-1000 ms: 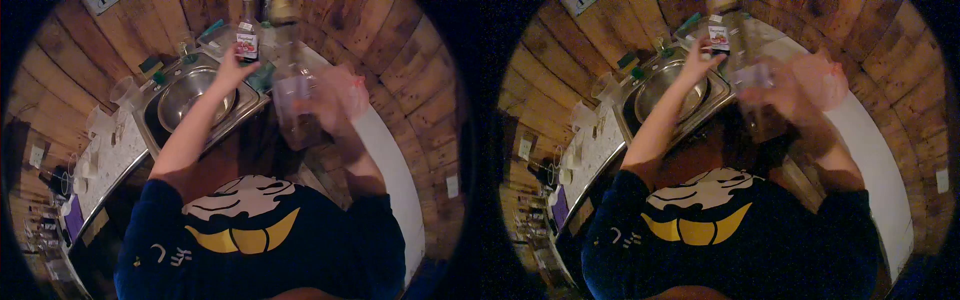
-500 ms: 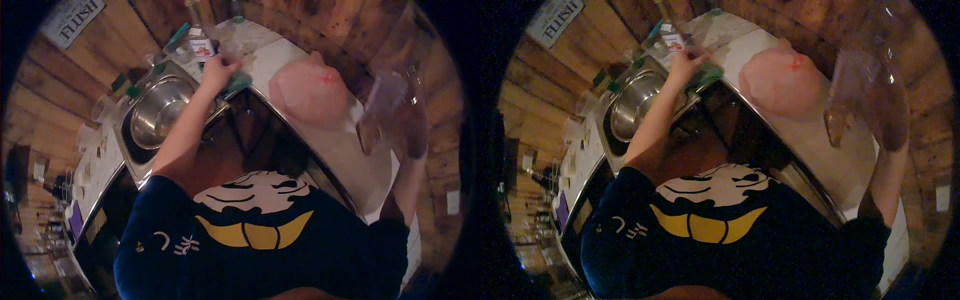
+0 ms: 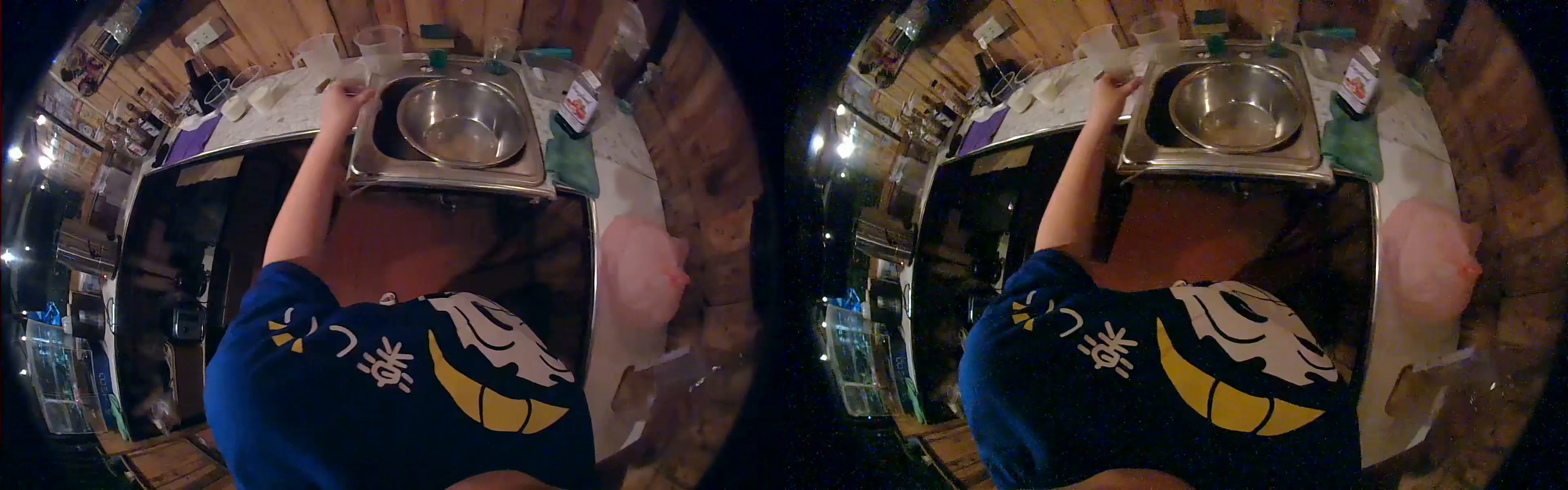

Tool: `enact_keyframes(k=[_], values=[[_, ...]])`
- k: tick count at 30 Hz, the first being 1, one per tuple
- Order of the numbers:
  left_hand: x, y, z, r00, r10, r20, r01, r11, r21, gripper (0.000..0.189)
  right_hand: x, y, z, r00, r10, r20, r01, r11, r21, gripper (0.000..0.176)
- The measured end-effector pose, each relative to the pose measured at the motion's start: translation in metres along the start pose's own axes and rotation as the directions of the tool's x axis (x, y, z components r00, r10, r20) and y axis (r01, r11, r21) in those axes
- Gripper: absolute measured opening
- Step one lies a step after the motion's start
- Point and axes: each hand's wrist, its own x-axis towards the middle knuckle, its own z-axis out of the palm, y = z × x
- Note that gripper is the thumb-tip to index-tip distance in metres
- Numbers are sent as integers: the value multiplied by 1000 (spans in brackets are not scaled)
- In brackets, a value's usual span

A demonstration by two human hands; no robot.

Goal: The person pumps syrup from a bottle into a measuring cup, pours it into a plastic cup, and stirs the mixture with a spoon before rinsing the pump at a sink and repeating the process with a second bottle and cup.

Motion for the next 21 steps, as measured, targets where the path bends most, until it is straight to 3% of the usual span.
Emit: enact_keyframes(k=[2, 6, 9, 10, 13, 14, 16, 18, 20, 21], values=[[18, -56, -14, 997, -70, 39, 71, 997, -30, 44, -11, -16, 16, 998, -35, 48, 37, 998, -43, 67], [20, -62, -33, 982, -147, 116, 134, 984, 114, 49, -36, -63, 67, 972, -119, 202, 136, 988, -75, 71], [38, -106, -16, 994, -19, 111, 7, 994, 111, 56, -59, -110, 122, 910, -206, 358, 228, 973, -19, 74], [32, -79, -31, 972, -114, 205, 75, 980, 187, 66, -65, -126, 142, 871, -251, 421, 263, 964, 31, 75], [20, -102, -17, 983, 106, -150, -137, 969, -208, 66, -90, -183, 208, 742, -388, 547, 292, 921, 258, 78], [12, -86, -33, 996, 25, -91, -58, 924, -378, 65, -101, -209, 230, 704, -441, 556, 258, 889, 379, 79], [-11, -12, -100, 993, -97, 69, 118, 744, -657, 62, -123, -262, 271, 635, -516, 575, 149, 812, 564, 102], [-30, 41, -142, 935, 205, 289, 92, 646, -758, 50, -139, -278, 300, 593, -536, 601, 93, 787, 610, 108], [-46, 80, -152, 735, 536, 416, 110, 511, -853, 57, -142, -288, 324, 464, -576, 673, 91, 786, 611, 88], [-49, 90, -152, 682, 581, 444, 161, 474, -866, 57, -143, -292, 334, 396, -598, 697, 95, 781, 617, 79]])
